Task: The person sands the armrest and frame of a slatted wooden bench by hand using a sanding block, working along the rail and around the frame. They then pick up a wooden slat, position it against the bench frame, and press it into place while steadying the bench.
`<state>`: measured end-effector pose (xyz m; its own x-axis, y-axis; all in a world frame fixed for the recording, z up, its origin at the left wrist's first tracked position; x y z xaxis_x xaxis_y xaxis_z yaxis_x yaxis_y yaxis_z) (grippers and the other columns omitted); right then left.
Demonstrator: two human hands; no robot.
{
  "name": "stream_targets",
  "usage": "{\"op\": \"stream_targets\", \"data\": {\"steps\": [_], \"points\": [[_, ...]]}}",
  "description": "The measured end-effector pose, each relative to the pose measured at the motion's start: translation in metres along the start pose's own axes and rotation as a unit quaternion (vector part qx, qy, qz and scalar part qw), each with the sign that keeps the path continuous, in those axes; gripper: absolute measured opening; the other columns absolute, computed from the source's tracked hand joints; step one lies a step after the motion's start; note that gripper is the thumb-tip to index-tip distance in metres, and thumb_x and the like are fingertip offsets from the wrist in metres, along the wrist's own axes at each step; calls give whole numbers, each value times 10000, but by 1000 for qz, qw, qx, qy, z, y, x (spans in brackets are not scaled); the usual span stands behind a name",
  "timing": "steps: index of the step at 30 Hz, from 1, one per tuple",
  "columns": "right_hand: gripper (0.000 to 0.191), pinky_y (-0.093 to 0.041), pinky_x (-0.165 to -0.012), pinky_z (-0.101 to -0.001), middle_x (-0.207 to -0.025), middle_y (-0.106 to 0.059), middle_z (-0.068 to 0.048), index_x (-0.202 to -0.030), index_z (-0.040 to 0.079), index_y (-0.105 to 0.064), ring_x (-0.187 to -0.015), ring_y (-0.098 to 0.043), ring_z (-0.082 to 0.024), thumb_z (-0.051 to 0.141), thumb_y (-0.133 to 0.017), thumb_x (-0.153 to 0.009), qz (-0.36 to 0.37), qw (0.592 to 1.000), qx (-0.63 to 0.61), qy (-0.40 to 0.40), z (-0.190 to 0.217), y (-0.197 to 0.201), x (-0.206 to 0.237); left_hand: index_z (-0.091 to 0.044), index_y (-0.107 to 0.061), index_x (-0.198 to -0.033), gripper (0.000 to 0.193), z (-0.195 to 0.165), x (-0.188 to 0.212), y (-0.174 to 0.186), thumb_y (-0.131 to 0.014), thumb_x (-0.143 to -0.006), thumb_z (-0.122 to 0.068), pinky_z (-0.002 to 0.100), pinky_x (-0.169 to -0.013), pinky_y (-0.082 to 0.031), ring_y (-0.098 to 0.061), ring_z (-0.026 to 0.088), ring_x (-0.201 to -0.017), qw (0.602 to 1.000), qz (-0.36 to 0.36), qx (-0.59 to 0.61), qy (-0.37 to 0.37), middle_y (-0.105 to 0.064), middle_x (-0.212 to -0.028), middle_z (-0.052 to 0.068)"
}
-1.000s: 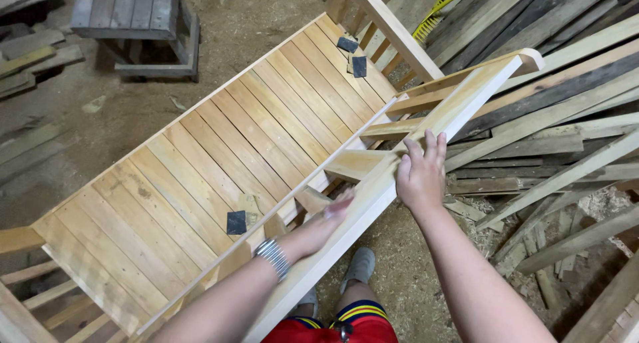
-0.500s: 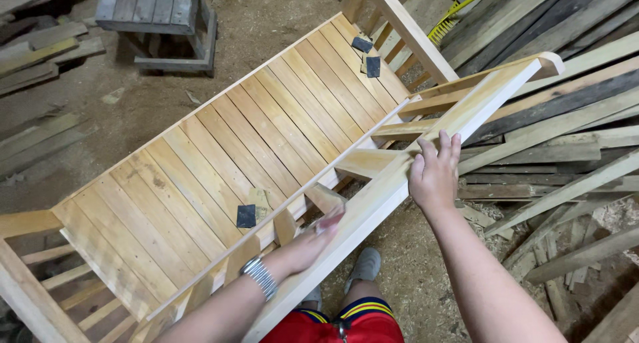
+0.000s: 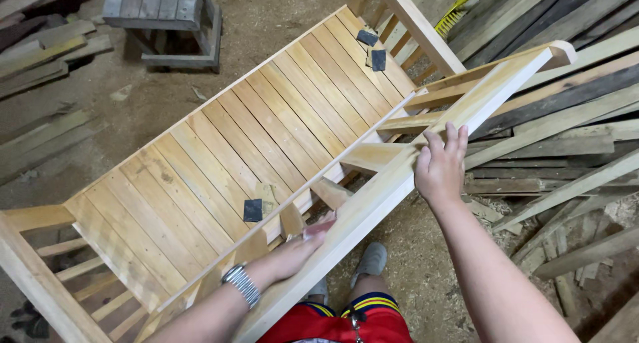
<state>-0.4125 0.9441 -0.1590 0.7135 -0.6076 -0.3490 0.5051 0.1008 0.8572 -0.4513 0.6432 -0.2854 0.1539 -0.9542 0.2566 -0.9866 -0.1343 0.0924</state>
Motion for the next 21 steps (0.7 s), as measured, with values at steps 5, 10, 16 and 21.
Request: {"op": "stream_targets", "data": {"steps": [5, 10, 16, 21], "points": [[391, -256, -1207, -623, -1615, -340, -265, -1341, 94, -643, -1539, -181, -508, 211, -512, -992, -2, 1000, -3, -4, -4, -1, 3, -52, -122, -1619, 699, -6, -30, 0, -245, -1072, -469, 337, -1264, -56, -37, 222, -1598, 1000, -5, -5, -5, -63, -1735, 103], [399, -259, -1204, -619, -1620, -342, -255, -1353, 104, -642, -1544, -178, -499, 208, -514, -990, 8, 1000, 6, -12, -1, -3, 7, -44, -153, -1616, 710, -10, -75, 2, -246, -1068, -486, 317, -1266, -112, -108, 218, -1588, 999, -30, -29, 3, -104, -1727, 120], [485, -113, -1152, -688, -1626, -286, -270, -1349, 69, -621, -1548, -114, -467, 294, -507, -935, 51, 997, 43, -50, -4, -8, 4, -99, -222, -1615, 701, -16, 6, -7, -230, -1043, -504, 300, -1244, -130, -138, 208, -1581, 1000, -14, -10, 13, -152, -1741, 87], [570, -19, -1161, -705, -1600, -324, -262, -1374, 42, -611, -1538, -142, -427, 380, -494, -931, 67, 991, 117, -11, 14, -1, 11, -76, -133, -1617, 693, -33, -51, -4, -264, -1060, -467, 306, -1249, -120, -102, 200, -1586, 999, -24, 25, 3, -105, -1727, 89]]}}
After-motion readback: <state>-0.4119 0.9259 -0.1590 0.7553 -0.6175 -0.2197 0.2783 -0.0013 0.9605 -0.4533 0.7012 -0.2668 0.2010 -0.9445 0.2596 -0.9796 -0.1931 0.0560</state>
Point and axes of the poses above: each hand's wrist, its own x-axis away from the middle knuckle, its own y-axis out of the back of the hand, z = x × y, the point moved 10 cm from there along -x, towards the middle knuckle
